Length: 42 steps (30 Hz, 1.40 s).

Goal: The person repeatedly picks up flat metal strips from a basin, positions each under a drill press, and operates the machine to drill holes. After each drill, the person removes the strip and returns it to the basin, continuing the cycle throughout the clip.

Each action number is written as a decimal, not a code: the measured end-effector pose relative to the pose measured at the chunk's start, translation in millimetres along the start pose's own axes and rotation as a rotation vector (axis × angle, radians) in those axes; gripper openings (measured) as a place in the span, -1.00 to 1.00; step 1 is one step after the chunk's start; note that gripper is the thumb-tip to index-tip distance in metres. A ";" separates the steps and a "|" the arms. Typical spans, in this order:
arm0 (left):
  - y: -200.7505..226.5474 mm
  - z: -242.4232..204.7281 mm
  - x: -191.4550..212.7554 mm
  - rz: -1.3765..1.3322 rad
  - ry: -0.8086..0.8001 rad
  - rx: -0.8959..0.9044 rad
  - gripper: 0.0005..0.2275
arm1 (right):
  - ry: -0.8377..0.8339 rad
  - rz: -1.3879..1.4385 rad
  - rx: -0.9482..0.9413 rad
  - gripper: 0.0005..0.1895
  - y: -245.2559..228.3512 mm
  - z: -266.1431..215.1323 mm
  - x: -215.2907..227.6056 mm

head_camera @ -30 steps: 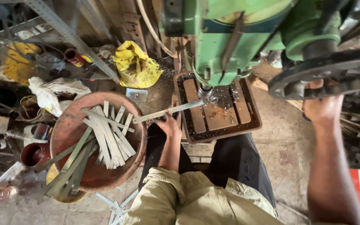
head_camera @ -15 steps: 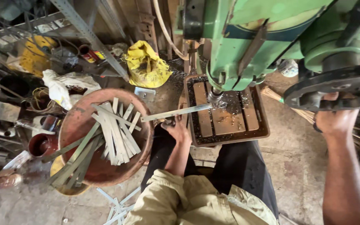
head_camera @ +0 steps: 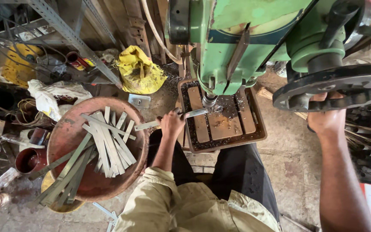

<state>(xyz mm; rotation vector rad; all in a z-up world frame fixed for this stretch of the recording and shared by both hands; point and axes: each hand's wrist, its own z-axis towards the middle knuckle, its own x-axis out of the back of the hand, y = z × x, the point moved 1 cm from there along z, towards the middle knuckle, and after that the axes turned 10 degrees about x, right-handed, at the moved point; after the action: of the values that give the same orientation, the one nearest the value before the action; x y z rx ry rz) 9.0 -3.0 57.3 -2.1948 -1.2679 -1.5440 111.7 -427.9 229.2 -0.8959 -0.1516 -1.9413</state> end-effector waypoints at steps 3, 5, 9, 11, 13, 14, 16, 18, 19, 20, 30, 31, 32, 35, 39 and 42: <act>-1.8 12.6 -7.0 0.012 -0.040 0.035 -0.48 | -0.080 0.155 -0.129 -0.53 -14.4 11.6 15.1; -3.7 21.3 -10.1 -0.006 -0.046 0.038 -0.47 | -0.136 0.264 -0.412 -0.60 -29.9 20.8 32.7; -8.5 28.4 -18.7 -0.008 -0.046 0.035 -0.42 | -0.255 0.253 -0.693 -0.47 -50.8 40.2 47.6; -7.4 29.9 -18.1 -0.011 -0.053 0.025 -0.41 | -0.209 0.333 -0.647 -0.53 -56.1 42.6 46.4; -7.3 28.4 -16.4 -0.030 -0.071 0.029 -0.42 | -0.200 0.356 -0.628 -0.51 -56.8 42.3 45.2; -8.2 27.4 -15.8 -0.022 -0.095 0.037 -0.41 | -0.213 0.339 -0.635 -0.45 -56.2 41.4 45.7; -8.4 29.4 -13.3 -0.007 -0.140 0.048 -0.40 | -0.208 0.317 -0.638 -0.43 -55.3 39.0 45.5; -8.2 32.8 -13.1 0.000 -0.102 0.010 -0.36 | -0.176 0.306 -0.635 -0.50 -53.7 34.5 44.3; -9.0 34.3 -14.7 0.005 -0.085 -0.009 -0.34 | -0.168 0.309 -0.597 -0.47 -50.6 31.6 42.8; -10.0 35.5 -17.0 0.014 -0.080 -0.010 -0.32 | -0.161 0.311 -0.559 -0.45 -45.6 28.3 40.3; -15.5 45.3 -30.7 0.020 -0.052 -0.003 -0.25 | -0.101 -0.123 0.007 -0.63 14.2 -13.3 7.1; -15.4 46.3 -31.0 0.016 -0.039 -0.012 -0.25 | -0.087 -0.244 0.122 -0.69 18.8 -15.7 2.3; -15.4 45.8 -31.5 0.015 -0.034 -0.017 -0.26 | -0.096 -0.439 0.209 -0.75 22.8 -17.7 -3.3; -13.2 43.4 -27.0 0.014 -0.044 -0.011 -0.29 | -0.067 -0.605 0.356 -0.84 32.0 -25.0 -6.8; -9.0 36.0 -19.2 0.022 -0.101 0.017 -0.34 | -0.074 -0.291 0.183 -0.83 50.4 -32.5 -13.0; -6.4 31.7 -14.3 0.020 -0.115 0.024 -0.36 | -0.064 -0.464 0.293 -0.83 47.7 -35.5 -11.5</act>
<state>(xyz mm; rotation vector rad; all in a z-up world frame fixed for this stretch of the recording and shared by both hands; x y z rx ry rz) 24.8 11.3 29.1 -2.3037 -1.2855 -1.4064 134.6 -461.1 184.0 -0.7715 -0.7167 -2.2345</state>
